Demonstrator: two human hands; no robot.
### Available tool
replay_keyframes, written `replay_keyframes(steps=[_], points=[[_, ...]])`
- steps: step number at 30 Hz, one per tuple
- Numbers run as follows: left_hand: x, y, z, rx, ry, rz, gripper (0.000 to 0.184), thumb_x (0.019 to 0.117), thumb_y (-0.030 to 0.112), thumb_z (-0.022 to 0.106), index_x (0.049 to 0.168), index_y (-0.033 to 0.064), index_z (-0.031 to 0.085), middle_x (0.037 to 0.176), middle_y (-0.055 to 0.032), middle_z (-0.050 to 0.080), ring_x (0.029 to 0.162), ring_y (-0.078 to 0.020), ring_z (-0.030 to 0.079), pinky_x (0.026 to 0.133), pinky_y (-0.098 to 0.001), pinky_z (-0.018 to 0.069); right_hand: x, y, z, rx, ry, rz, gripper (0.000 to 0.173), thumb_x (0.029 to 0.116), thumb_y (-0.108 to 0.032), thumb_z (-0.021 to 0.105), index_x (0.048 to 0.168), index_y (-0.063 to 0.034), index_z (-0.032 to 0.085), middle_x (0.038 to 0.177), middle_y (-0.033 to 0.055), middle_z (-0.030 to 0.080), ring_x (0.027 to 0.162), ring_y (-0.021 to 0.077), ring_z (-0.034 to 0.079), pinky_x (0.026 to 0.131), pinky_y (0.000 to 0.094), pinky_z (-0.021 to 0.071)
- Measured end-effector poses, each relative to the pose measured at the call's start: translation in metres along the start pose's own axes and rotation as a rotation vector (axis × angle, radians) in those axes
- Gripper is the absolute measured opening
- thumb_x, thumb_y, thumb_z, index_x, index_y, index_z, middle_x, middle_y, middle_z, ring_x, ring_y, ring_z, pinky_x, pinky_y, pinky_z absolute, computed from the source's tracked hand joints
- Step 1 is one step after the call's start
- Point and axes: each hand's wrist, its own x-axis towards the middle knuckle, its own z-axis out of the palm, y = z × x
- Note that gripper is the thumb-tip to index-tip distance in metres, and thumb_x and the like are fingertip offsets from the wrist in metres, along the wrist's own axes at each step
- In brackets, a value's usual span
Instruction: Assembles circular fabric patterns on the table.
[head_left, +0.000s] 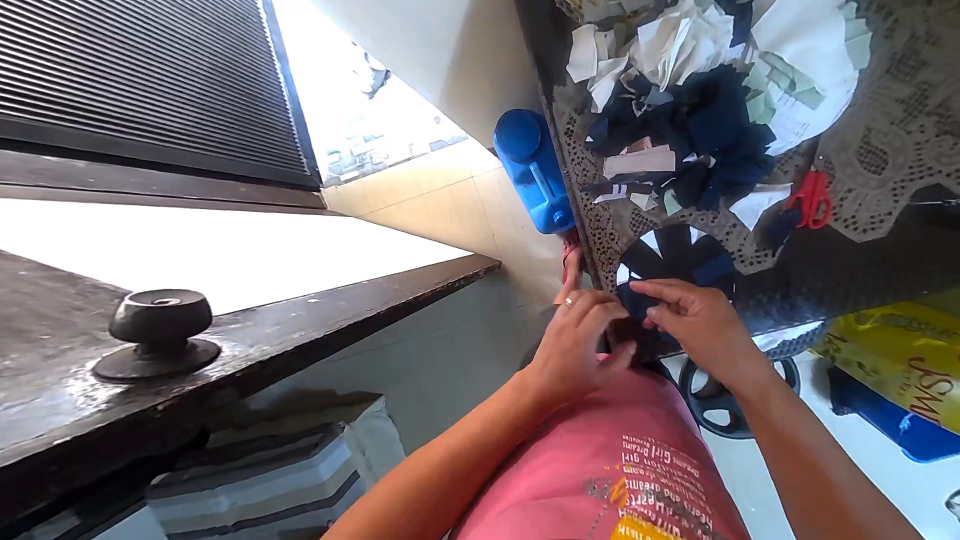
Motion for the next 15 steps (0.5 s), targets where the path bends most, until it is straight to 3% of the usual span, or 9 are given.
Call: replay_keyframes(steps=[3, 7, 9, 11, 13, 15], points=[[0.005, 0.01, 0.013, 0.124, -0.06, 0.013, 0.029, 0.0863, 0.021, 0.074, 0.104, 0.0001, 0.068, 0.106, -0.0185, 0.072, 0.102, -0.0334, 0.07, 0.086, -0.045, 0.0572, -0.005, -0.009, 0.005, -0.09, -0.009, 0.028, 0.031, 0.0969, 0.002, 0.058, 0.123, -0.0058, 0.073, 0.123, 0.009, 0.07, 0.086, 0.0052, 0.066, 0.077, 0.0214, 0.0546], [0.013, 0.014, 0.022, -0.039, -0.037, -0.173, 0.015, 0.0919, 0.01, 0.065, 0.097, -0.0019, 0.072, 0.097, -0.0156, 0.074, 0.094, -0.0254, 0.072, 0.086, -0.04, 0.0581, -0.008, -0.016, 0.004, -0.125, -0.005, 0.082, 0.028, 0.0996, -0.002, 0.061, 0.124, -0.0066, 0.073, 0.113, 0.0083, 0.071, 0.081, 0.0063, 0.066, 0.075, 0.0222, 0.0543], [0.018, 0.015, 0.017, -0.281, -0.072, -0.362, 0.015, 0.0937, 0.009, 0.064, 0.099, -0.0028, 0.072, 0.095, -0.0098, 0.074, 0.09, -0.0127, 0.071, 0.087, -0.0303, 0.0577, -0.009, -0.008, 0.002, -0.109, 0.05, 0.033, 0.026, 0.1024, -0.01, 0.061, 0.126, -0.0077, 0.072, 0.103, 0.0066, 0.072, 0.076, 0.006, 0.064, 0.07, 0.0231, 0.0531], [0.025, 0.017, 0.009, -0.697, -0.114, -0.588, 0.007, 0.0943, 0.002, 0.063, 0.099, -0.0015, 0.065, 0.091, -0.0023, 0.07, 0.085, -0.0048, 0.068, 0.083, -0.0243, 0.0574, -0.009, 0.007, -0.002, -0.048, 0.142, -0.055, 0.031, 0.1036, -0.017, 0.059, 0.131, -0.0087, 0.069, 0.116, 0.0094, 0.072, 0.094, 0.0147, 0.068, 0.082, 0.0356, 0.0553], [0.027, 0.018, 0.004, -1.085, -0.105, -0.746, 0.01, 0.0958, -0.006, 0.057, 0.096, 0.0035, 0.061, 0.088, -0.0013, 0.07, 0.084, -0.0091, 0.07, 0.085, -0.0293, 0.0598, -0.01, 0.018, -0.008, 0.113, 0.147, -0.029, 0.037, 0.1068, -0.02, 0.051, 0.139, -0.0068, 0.062, 0.133, 0.0114, 0.066, 0.113, 0.0202, 0.064, 0.093, 0.0412, 0.0524], [0.026, 0.019, 0.003, -1.283, -0.085, -0.776, 0.017, 0.0967, -0.007, 0.053, 0.094, 0.0065, 0.061, 0.088, -0.0023, 0.073, 0.083, -0.0113, 0.072, 0.085, -0.0299, 0.0606, -0.012, 0.027, -0.01, 0.359, 0.054, 0.066, 0.043, 0.1097, -0.024, 0.036, 0.14, -0.005, 0.059, 0.132, 0.0076, 0.066, 0.114, 0.0156, 0.065, 0.093, 0.0346, 0.0534]])
